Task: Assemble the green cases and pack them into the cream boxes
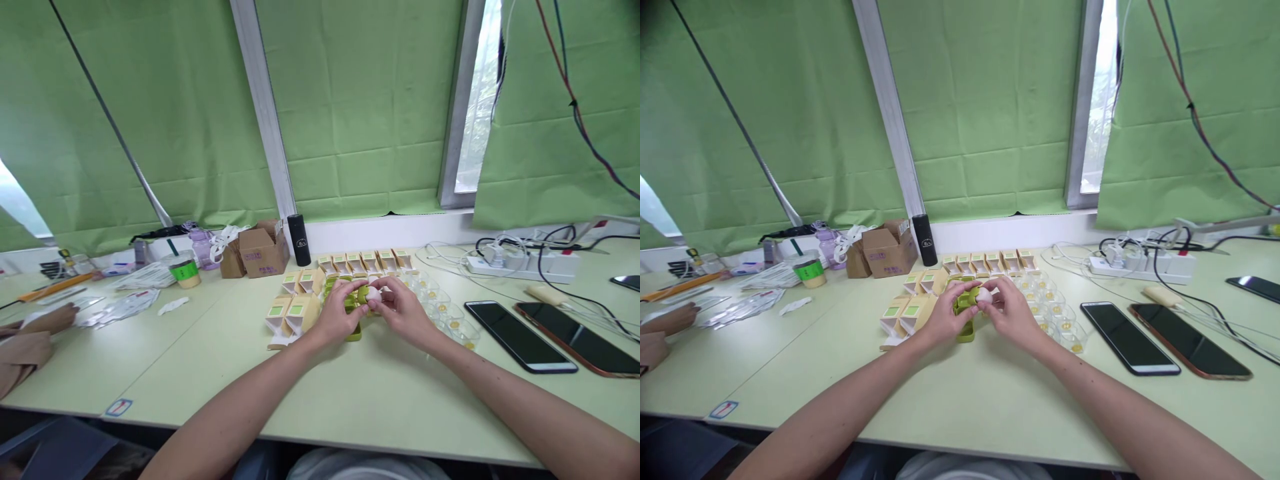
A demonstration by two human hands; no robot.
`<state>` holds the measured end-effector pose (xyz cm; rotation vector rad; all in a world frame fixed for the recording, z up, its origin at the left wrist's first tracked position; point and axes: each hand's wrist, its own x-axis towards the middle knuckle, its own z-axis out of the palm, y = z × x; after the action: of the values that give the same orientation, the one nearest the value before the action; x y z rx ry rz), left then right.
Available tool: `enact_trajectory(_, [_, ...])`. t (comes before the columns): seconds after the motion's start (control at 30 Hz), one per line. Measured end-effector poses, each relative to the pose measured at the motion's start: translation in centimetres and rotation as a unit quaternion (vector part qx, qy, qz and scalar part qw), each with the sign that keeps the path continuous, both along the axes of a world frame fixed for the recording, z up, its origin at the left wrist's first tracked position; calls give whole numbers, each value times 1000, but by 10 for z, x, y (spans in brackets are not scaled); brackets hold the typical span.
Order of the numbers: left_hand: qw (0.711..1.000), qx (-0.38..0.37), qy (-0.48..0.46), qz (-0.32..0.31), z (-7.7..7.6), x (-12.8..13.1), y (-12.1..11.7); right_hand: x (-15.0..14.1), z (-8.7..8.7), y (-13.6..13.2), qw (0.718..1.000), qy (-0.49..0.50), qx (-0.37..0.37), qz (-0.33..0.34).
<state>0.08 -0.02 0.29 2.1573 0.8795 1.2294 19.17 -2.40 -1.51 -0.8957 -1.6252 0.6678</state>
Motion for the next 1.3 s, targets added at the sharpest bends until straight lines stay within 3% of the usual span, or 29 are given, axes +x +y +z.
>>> enact_trajectory(0.07, [1000, -21, -7, 10, -1, 1, 2, 1, 1, 1, 1000, 8, -22, 7])
enact_trajectory(0.23, [999, -42, -12, 30, -3, 3, 4, 2, 3, 3, 999, -24, 7, -36])
enact_trajectory(0.53, [998, -47, -19, 49, -1, 4, 4, -7, 4, 4, 995, 90, -43, -5])
enact_trajectory(0.7, [994, -62, -68, 66, -5, 0, 12, 6, 5, 14, 960, 252, -125, -7])
enact_trajectory(0.93, [978, -95, -181, 42, -11, 1, 21, 20, 8, 17, 889, 410, -181, 94])
enact_trajectory(1.1, [973, -104, -200, 40, -11, 1, 20, 19, 8, 17, 881, 420, -195, 95])
enact_trajectory(1.3, [972, -98, -212, 35, -7, 0, 15, 17, 13, 13, 891, 398, -197, 97])
